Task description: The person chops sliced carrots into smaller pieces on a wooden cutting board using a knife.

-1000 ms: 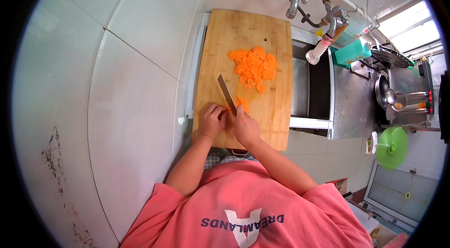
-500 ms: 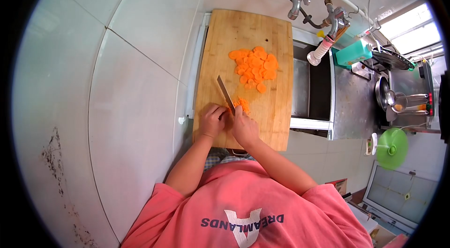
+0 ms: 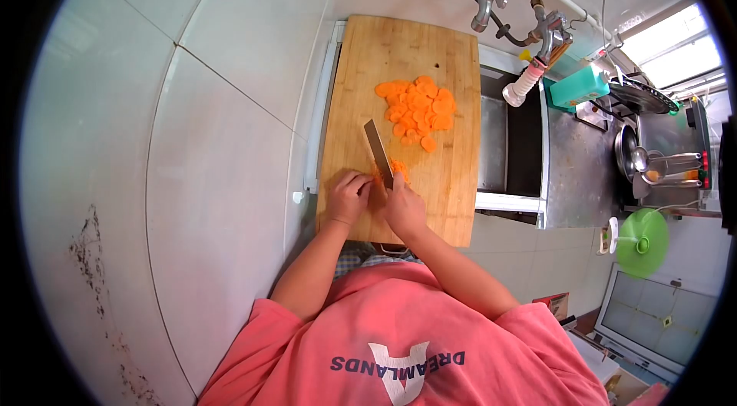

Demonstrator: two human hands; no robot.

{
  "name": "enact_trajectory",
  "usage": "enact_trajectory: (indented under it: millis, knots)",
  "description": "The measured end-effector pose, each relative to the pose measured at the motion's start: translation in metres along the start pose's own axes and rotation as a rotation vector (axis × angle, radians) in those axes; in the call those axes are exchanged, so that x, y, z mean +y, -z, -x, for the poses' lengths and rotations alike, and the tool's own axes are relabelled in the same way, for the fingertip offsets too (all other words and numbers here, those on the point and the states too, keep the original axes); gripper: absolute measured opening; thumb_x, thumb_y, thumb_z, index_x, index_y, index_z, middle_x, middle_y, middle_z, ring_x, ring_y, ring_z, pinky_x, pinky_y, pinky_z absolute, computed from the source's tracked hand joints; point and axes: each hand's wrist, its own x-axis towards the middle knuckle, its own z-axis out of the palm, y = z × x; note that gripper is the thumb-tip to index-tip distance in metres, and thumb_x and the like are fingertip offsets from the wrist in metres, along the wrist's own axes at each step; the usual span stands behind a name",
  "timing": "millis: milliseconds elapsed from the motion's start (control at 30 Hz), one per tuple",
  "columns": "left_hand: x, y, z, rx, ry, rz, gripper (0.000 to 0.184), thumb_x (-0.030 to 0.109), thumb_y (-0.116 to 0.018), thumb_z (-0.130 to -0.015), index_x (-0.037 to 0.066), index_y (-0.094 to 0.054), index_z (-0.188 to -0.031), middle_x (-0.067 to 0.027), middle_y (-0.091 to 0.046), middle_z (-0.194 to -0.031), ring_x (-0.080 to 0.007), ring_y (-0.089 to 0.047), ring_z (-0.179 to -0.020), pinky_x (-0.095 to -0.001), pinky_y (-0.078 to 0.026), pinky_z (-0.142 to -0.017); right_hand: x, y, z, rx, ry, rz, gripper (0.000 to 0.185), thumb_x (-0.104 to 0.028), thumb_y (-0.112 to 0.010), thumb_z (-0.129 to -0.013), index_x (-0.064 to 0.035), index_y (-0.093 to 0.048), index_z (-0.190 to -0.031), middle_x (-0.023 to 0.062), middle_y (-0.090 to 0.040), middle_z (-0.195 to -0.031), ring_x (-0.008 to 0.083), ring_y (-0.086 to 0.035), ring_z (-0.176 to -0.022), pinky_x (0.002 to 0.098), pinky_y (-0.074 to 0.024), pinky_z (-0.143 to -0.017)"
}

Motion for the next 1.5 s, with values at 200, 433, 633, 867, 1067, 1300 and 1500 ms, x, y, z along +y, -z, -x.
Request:
enact_trajectory:
  millis: [200,433,633,867,1067,1300,1500]
  knots:
    - [-0.001,0.0,0.0,0.01,-0.013,-0.004,0.011,0.001,-0.069,-0.07,0.005,-0.068,-0.081,-0.0084,-0.063,-0.082,-0.027,-0.062,-0.074,-0.0342,-0.051,-0.065,0.0,0.003,0.003,-0.005,0.033,0.063,0.036,-0.017,-0.062,-0.077,-0.0028,-0.04,-0.101,0.0231,-0.063,-0.089,0.0422,-0.063,-0.072,0.0484,-0.0513,-0.062]
    - [-0.001,0.0,-0.001,0.026,-0.047,-0.048,0.01,0.004,-0.069,-0.071,0.008,-0.068,-0.08,-0.0058,-0.064,-0.082,-0.0257,-0.063,-0.074,-0.0347,-0.052,-0.063,-0.007,0.006,0.006,-0.032,0.04,0.085,0.023,-0.009,-0.055,-0.083,-0.003,-0.039,-0.099,0.0228,-0.062,-0.084,0.043,-0.061,-0.071,0.0511,-0.0483,-0.062]
    - [0.001,0.002,0.0,-0.004,-0.028,-0.027,0.014,0.002,-0.069,-0.069,0.006,-0.068,-0.082,-0.0077,-0.063,-0.083,-0.0269,-0.062,-0.076,-0.0348,-0.051,-0.066,-0.009,0.008,0.006,-0.059,0.03,0.099,0.026,-0.005,-0.055,-0.078,-0.0035,-0.039,-0.099,0.0224,-0.063,-0.085,0.0423,-0.062,-0.073,0.0501,-0.0496,-0.064]
    - [-0.002,0.001,0.001,-0.015,-0.031,-0.032,0.014,0.002,-0.069,-0.069,0.006,-0.068,-0.082,-0.0074,-0.063,-0.082,-0.0265,-0.061,-0.075,-0.0348,-0.051,-0.065,-0.012,0.008,0.001,-0.079,0.04,0.096,0.027,-0.005,-0.055,-0.077,-0.0031,-0.04,-0.1,0.0217,-0.063,-0.084,0.0405,-0.063,-0.074,0.0493,-0.0502,-0.064]
    - [-0.003,0.0,0.001,0.008,-0.056,-0.04,0.012,0.002,-0.069,-0.069,0.006,-0.068,-0.08,-0.0072,-0.063,-0.081,-0.0264,-0.061,-0.074,-0.0347,-0.051,-0.064,-0.001,-0.003,-0.004,-0.047,0.024,0.04,0.036,-0.011,-0.056,-0.079,0.0,-0.039,-0.109,0.0246,-0.062,-0.085,0.0412,-0.063,-0.071,0.0478,-0.0507,-0.06]
    - [-0.002,-0.001,0.001,0.036,-0.021,0.006,0.01,0.001,-0.07,-0.07,0.005,-0.067,-0.079,-0.0085,-0.063,-0.08,-0.0265,-0.062,-0.072,-0.0343,-0.051,-0.063,0.001,0.0,0.005,0.027,0.005,0.01,0.024,-0.013,-0.054,-0.086,-0.0024,-0.04,-0.103,0.0226,-0.063,-0.084,0.0422,-0.062,-0.074,0.0505,-0.048,-0.064]
    - [0.002,0.002,-0.002,0.055,0.027,0.029,0.011,0.0,-0.07,-0.071,0.004,-0.067,-0.08,-0.0092,-0.064,-0.081,-0.0269,-0.062,-0.072,-0.0338,-0.051,-0.063,-0.005,0.004,0.008,-0.025,0.027,0.047,0.024,-0.012,-0.054,-0.086,-0.0016,-0.039,-0.102,0.0236,-0.062,-0.084,0.0432,-0.061,-0.073,0.0513,-0.0474,-0.063]
